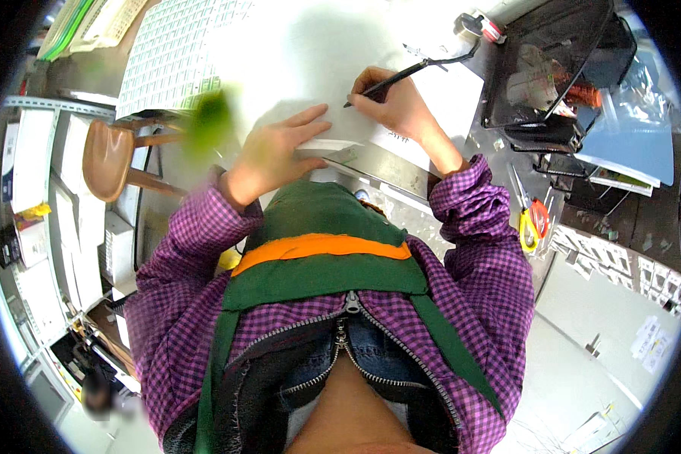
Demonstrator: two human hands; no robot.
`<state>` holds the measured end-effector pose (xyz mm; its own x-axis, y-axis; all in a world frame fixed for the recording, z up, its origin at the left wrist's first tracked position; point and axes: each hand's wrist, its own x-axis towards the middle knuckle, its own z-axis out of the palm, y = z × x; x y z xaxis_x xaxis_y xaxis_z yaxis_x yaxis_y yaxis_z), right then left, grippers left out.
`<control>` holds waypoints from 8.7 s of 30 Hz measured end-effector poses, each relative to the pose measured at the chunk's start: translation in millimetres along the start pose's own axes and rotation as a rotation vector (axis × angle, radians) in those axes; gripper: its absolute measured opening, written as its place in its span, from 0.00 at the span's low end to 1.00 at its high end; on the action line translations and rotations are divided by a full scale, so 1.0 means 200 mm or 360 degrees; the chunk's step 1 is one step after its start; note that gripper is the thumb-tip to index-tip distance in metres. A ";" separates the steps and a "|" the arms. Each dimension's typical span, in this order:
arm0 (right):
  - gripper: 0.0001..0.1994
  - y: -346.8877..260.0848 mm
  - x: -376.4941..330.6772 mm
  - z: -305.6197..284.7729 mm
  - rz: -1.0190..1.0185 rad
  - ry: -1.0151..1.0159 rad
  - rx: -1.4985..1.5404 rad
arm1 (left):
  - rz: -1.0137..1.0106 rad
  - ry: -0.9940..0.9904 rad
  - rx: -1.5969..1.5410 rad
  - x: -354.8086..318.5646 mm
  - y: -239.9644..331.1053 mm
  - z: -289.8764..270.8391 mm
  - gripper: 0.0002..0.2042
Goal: The person takes sheets of small packets from a storage tray and checks them against a list while writing notes with a pen.
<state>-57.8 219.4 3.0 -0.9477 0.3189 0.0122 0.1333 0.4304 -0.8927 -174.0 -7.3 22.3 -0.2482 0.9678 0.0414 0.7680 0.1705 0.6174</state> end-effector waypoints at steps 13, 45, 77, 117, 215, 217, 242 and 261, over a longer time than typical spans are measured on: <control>0.10 0.04 0.03 -0.02 0.0090 -0.0042 -0.0120 | 0.0014 -0.0087 -0.0069 0.00 -0.04 -0.03 0.27; 0.08 0.10 0.00 -0.07 0.0173 0.0202 -0.0038 | -0.0012 -0.0127 -0.0060 -0.14 -0.06 -0.06 0.26; 0.08 0.11 -0.01 -0.09 0.0116 0.0246 0.0427 | 0.0120 -0.0059 0.0182 -0.26 -0.16 -0.10 0.33; 0.13 -0.11 -0.20 -0.41 -0.0798 -0.0332 0.2004 | 0.0520 0.1066 0.0568 -0.01 -0.12 -0.33 0.19; 0.06 0.19 0.03 -0.16 -0.0062 0.0200 -0.0057 | -0.0982 0.2128 -0.2144 -0.39 -1.13 -0.72 0.09; 0.06 0.20 0.04 -0.15 -0.0083 0.0170 -0.0039 | -0.1126 0.2047 -0.2139 -0.38 -1.14 -0.70 0.08; 0.04 0.12 0.02 -0.16 0.0128 0.0163 0.0276 | -0.0668 0.1883 -0.0579 -0.56 -0.57 -0.15 0.20; 0.06 0.12 -0.06 -0.35 -0.0464 0.0900 0.1405 | 0.0054 0.1228 -0.0149 -0.09 -0.20 -0.30 0.16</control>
<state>-22.9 285.6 14.0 -0.6087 0.7425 0.2796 -0.5444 -0.1344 -0.8280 -235.6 -42.0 43.4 -0.5928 0.5637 0.5752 0.7377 0.0936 0.6686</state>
